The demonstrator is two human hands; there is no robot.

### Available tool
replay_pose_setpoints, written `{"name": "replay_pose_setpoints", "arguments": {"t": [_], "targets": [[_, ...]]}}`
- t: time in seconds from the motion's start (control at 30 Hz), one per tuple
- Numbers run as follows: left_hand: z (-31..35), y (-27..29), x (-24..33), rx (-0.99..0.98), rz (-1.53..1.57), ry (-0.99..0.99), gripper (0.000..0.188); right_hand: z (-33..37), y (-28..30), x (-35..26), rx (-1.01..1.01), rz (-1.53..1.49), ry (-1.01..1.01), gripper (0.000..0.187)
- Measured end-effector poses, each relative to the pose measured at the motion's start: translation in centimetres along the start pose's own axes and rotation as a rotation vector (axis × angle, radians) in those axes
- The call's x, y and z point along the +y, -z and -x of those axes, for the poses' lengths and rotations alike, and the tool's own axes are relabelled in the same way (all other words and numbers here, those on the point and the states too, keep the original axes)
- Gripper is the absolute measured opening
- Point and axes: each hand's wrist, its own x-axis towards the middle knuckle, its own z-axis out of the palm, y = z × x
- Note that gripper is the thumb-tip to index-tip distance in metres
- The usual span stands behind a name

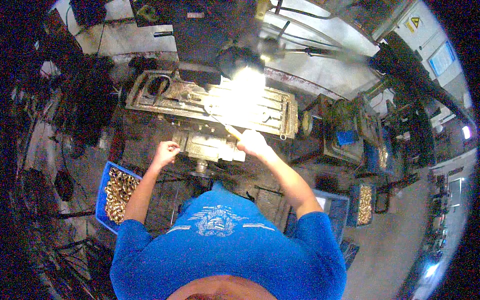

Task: The person repeatedly picks small brass parts from a blue bin, places them into a grinding machine, and uses a long metal rod to press them against the grinding wheel. After each cycle, the person removes the part and places it into a second bin. The process is repeated continuously throughout the clip.

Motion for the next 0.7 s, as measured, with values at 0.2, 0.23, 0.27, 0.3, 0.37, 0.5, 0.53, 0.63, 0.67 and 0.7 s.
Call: {"name": "replay_pose_setpoints", "arguments": {"t": [0.2,0.23,0.27,0.3,0.37,0.5,0.53,0.63,0.67,0.7], "targets": [[-0.9,-2.7,-1.9,-0.084,0.099,-0.016,0.013,-3.1,3.3,-2.8,0.2,-0.011,0.296,0.044],[-0.9,-2.9,-2.0,-0.102,0.104,-0.027,0.013,-3.4,3.7,-2.6,0.193,-0.02,0.267,0.047],[-1.0,-3.1,-2.2,-0.119,0.11,-0.037,0.013,-3.5,4.0,-2.4,0.186,-0.029,0.239,0.05],[-1.0,-3.0,-2.3,-0.126,0.101,-0.029,0.013,-3.4,4.2,-2.3,0.13,-0.083,0.209,0.047],[-0.6,-2.8,-1.9,-0.141,0.081,-0.005,0.014,-3.0,4.1,-2.3,0.013,-0.196,0.148,0.042],[-0.6,-1.7,-1.5,-0.09,0.127,-0.024,0.014,-0.3,2.8,-4.7,-0.359,-0.116,-0.041,0.028],[-0.8,-1.6,-1.1,-0.069,0.168,-0.029,0.013,1.4,4.2,-6.5,-0.438,-0.165,-0.02,0.027],[-1.0,-1.4,-0.1,-0.038,0.126,-0.059,0.015,6.1,6.0,-10.8,-0.168,-0.662,0.233,0.026],[-1.1,-1.4,-0.2,-0.028,0.039,-0.088,0.016,6.7,6.0,-11.5,-0.174,-0.7,0.163,0.023],[-1.3,-1.6,-0.4,-0.018,-0.049,-0.116,0.017,6.7,5.2,-10.9,-0.288,-0.57,0.067,0.023]]}}
